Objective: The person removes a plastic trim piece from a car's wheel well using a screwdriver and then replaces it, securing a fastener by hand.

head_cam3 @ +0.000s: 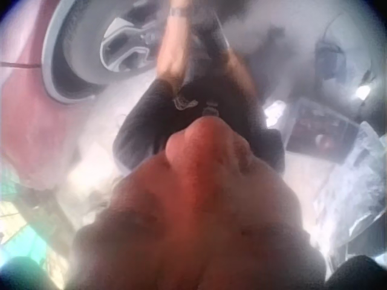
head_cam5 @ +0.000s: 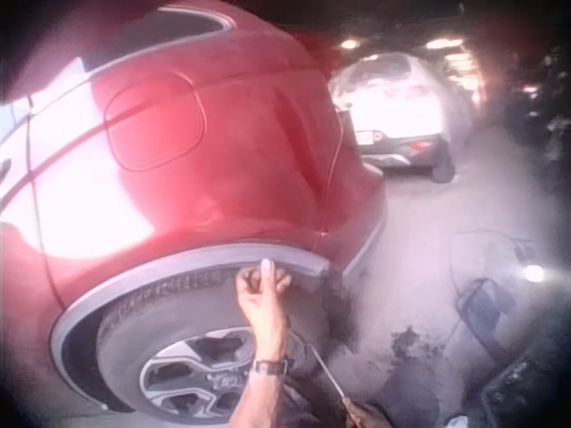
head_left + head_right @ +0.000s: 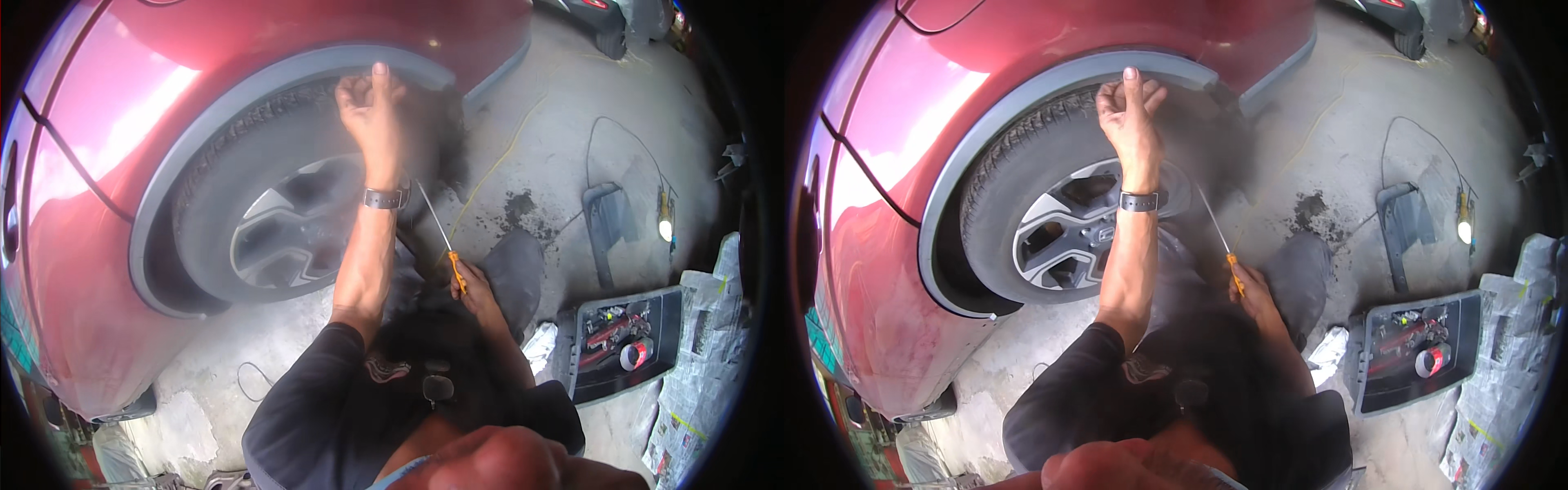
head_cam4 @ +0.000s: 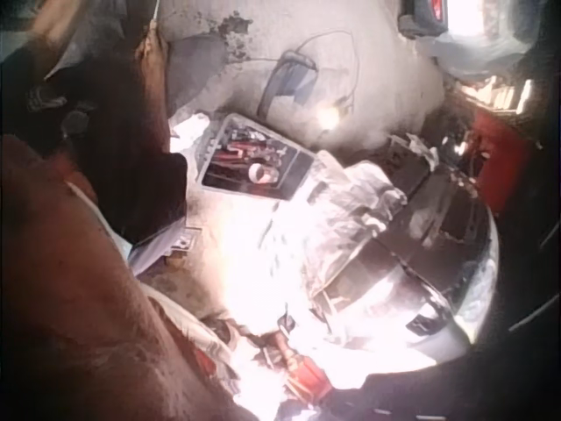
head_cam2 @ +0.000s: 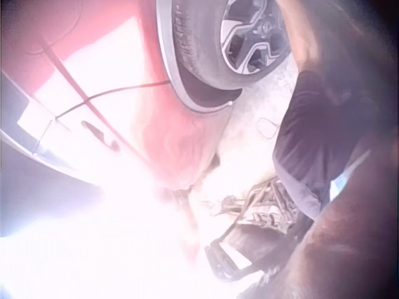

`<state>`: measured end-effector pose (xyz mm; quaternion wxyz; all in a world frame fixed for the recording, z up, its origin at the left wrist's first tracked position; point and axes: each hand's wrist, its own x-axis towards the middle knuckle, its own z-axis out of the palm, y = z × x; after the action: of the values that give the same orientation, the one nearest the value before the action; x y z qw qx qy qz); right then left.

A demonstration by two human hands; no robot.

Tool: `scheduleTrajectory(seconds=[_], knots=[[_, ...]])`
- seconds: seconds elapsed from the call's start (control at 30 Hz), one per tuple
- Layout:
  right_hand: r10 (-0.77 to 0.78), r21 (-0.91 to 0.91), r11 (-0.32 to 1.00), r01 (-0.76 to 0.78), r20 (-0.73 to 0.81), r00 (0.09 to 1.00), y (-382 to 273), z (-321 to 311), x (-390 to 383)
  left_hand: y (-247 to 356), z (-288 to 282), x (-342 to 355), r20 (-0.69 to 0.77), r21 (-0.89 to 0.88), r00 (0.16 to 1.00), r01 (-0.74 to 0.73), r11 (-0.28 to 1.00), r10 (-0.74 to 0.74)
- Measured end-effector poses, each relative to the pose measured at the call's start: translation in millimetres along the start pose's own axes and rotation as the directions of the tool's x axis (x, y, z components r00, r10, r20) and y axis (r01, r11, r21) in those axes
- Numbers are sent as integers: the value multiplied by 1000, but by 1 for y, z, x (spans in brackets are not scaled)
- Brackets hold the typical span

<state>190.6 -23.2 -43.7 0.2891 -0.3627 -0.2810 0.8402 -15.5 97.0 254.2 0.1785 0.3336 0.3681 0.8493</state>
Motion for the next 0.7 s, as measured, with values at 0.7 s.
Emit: scheduleTrajectory(seconds=[0.7], knots=[[-29, -401, 388, -830, -905, 423, 99, -122, 150, 117, -44, 14, 808, 560, 589, -779, -280, -23]])
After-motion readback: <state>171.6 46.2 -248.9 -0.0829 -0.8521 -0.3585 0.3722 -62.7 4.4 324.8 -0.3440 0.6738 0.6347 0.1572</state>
